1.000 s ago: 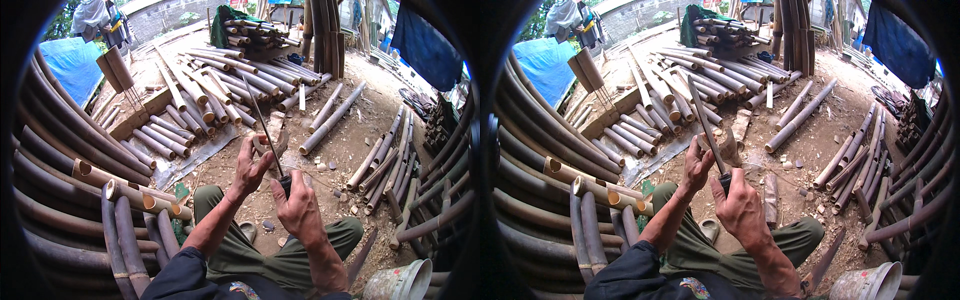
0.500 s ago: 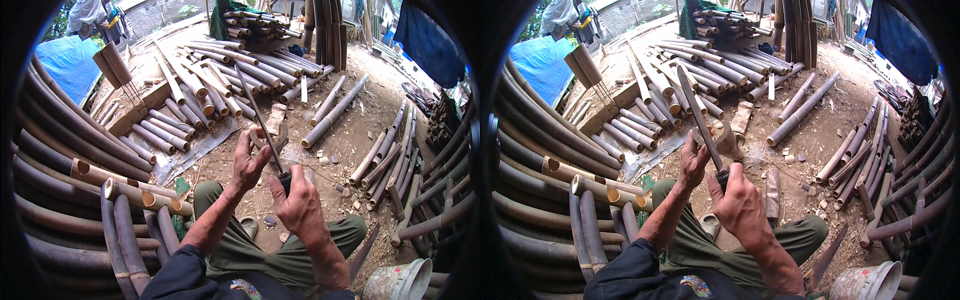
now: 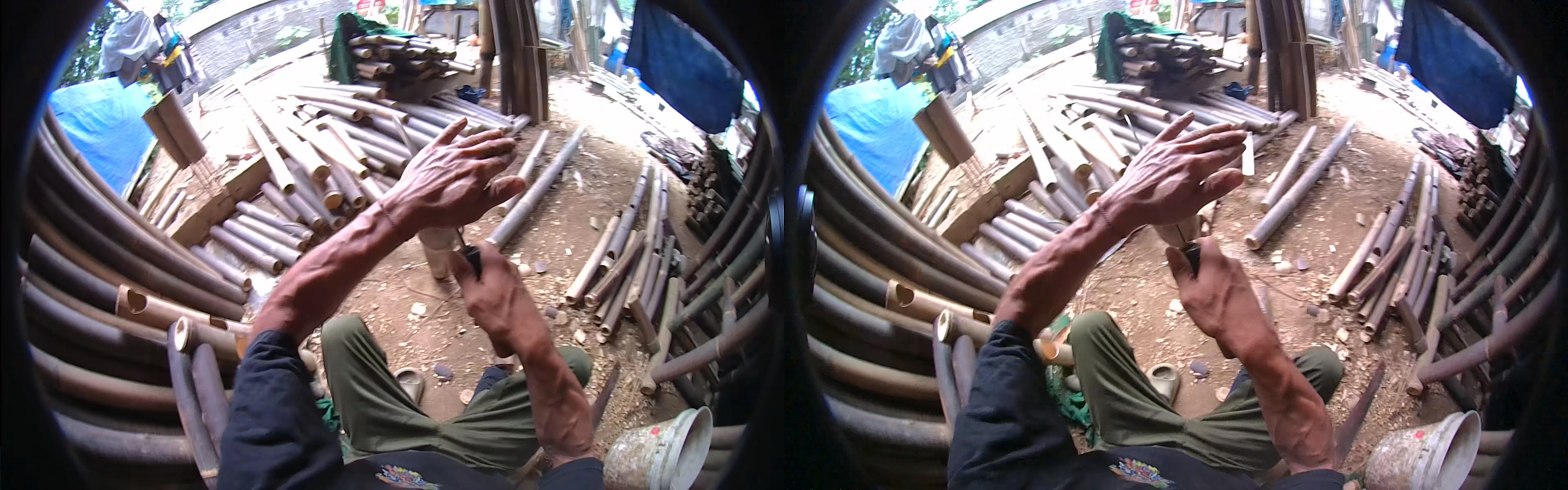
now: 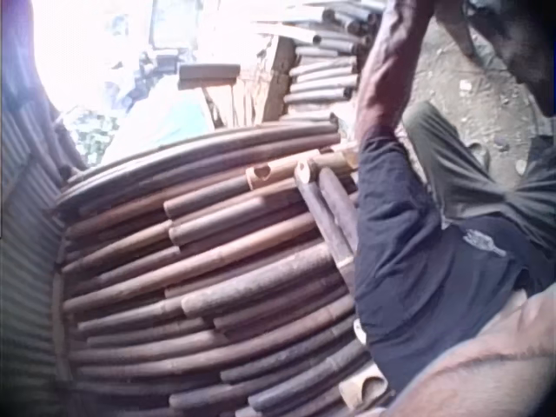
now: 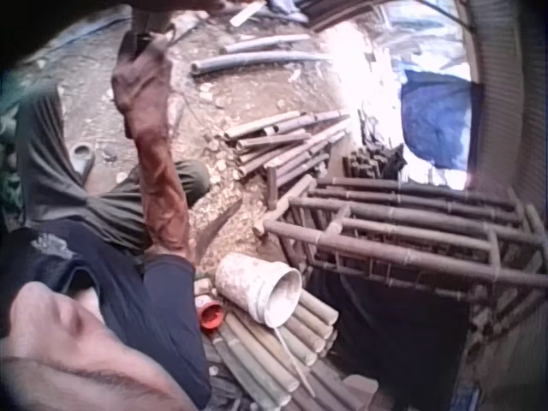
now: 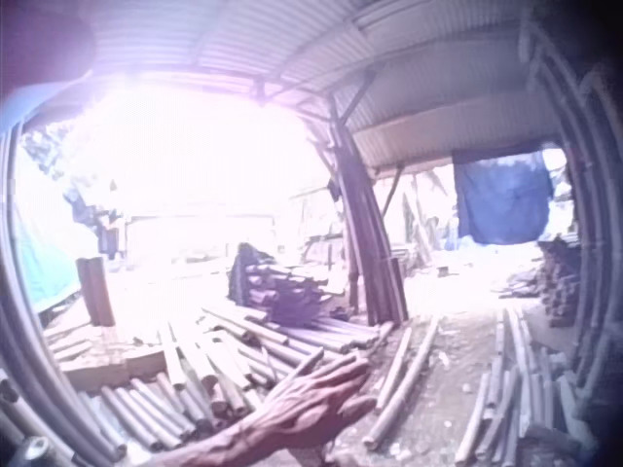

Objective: The person sits on the ground and uses a machete to split long bamboo poles into thin strips. They repeatedly strike the bamboo against a wooden block to drive the blade through the material, then pull the resulting strips apart by hand.

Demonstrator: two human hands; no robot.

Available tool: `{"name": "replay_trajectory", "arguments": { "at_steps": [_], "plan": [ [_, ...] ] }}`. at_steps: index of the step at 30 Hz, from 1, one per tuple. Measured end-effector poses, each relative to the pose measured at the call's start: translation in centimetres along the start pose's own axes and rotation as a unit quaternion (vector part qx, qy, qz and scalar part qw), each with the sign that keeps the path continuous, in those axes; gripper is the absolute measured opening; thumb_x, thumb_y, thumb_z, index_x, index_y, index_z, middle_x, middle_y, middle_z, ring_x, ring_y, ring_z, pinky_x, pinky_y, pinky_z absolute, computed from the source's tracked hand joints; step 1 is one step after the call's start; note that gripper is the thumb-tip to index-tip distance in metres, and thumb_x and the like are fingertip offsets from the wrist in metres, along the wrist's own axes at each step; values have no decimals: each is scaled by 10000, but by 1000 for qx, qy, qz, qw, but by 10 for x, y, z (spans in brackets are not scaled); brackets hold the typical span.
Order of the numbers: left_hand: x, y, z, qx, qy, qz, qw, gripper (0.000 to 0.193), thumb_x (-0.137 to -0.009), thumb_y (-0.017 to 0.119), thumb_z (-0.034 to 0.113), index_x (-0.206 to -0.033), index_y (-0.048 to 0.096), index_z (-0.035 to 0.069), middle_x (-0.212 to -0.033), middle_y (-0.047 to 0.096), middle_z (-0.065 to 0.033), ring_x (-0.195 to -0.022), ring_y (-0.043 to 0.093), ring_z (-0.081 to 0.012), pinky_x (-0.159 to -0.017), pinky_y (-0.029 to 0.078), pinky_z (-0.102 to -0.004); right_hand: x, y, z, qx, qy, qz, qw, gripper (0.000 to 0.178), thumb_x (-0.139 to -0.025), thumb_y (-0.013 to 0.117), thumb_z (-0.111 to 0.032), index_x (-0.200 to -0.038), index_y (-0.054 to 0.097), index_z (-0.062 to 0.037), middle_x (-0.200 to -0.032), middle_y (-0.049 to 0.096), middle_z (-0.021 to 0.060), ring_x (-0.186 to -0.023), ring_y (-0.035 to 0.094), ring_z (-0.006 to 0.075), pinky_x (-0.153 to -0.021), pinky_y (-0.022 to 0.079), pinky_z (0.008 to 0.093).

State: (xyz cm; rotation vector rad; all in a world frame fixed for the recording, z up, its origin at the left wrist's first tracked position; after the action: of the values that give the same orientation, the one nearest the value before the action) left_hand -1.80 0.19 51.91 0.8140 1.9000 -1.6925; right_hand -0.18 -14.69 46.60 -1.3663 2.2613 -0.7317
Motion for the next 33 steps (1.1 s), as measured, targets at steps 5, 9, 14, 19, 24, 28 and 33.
{"name": "replay_trajectory", "arguments": {
  "at_steps": [5, 9, 14, 19, 24, 28, 33],
  "plan": [
    [-62, -96, 57, 125, 70, 72, 987, 615, -949, 475, 569, -1139, 620, 2, -1233, 598, -127, -1075, 588, -264, -1027, 397, -515, 9, -12, 16, -37, -29, 78, 996, 497, -968, 531, -446, -1041, 555, 45, -855, 656, 281, -841, 670, 432, -741, 514, 492],
    [-17, 16, -7, 14, -18, -134, 991, 836, -938, 268, 721, -1409, 483, 65, -1517, 401, -112, -1465, 259, -219, -1192, 201, -456, 2, -17, -1, -58, 27, 16, 998, 503, -961, 556, -438, -1093, 539, 47, -871, 647, 219, -814, 652, 343, -715, 516, 447],
    [-62, -9, -55, -94, 95, -103, 986, 534, -1001, 407, 510, -1339, 556, 125, -1427, 507, -127, -1252, 545, -291, -1024, 467, -391, 19, -56, -13, -27, 36, -23, 999, 437, -911, 648, -328, -1097, 538, 52, -822, 602, 111, -718, 608, 213, -628, 520, 348],
    [-72, -21, -97, -143, -31, -148, 978, 373, -964, 492, 253, -1314, 563, 145, -1129, 679, -141, -967, 679, -305, -814, 530, -397, 37, -122, -67, 88, -64, -18, 994, 284, -849, 664, -168, -1002, 568, 51, -739, 583, 70, -637, 576, 151, -580, 475, 300],
    [-56, 52, -108, 80, -72, -153, 982, 407, -940, 539, 237, -1319, 546, 92, -994, 694, -189, -853, 676, -328, -768, 517, -433, 35, -83, -1, 106, 32, -68, 992, 298, -814, 652, -153, -1009, 588, 63, -754, 631, 181, -688, 637, 220, -622, 511, 366],
    [-89, 49, -96, -36, 17, -139, 990, 517, -941, 556, 432, -1265, 571, 29, -916, 697, -159, -885, 675, -254, -872, 502, -397, 45, -132, -15, 111, -7, -5, 994, 352, -830, 666, -184, -1082, 561, 39, -738, 585, 84, -602, 570, 158, -540, 475, 294],
    [-103, 25, -132, -173, -8, -283, 943, 434, -964, 513, 406, -1049, 662, 8, -946, 698, -187, -844, 689, -272, -756, 544, -405, 34, -150, -36, 253, -173, 76, 949, 620, -786, 711, -231, -1307, 479, 13, -725, 595, 49, -565, 558, 133, -501, 445, 262]
  ]
}}
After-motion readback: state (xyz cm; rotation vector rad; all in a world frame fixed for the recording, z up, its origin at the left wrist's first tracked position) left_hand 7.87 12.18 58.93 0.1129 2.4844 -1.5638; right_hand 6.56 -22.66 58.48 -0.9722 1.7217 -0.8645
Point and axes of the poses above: each hand's wrist, its own x-axis away from the middle knuckle, its own y-axis out of the palm, z = x × y, the point moved 3 cm from there along -x, towards the middle knuckle
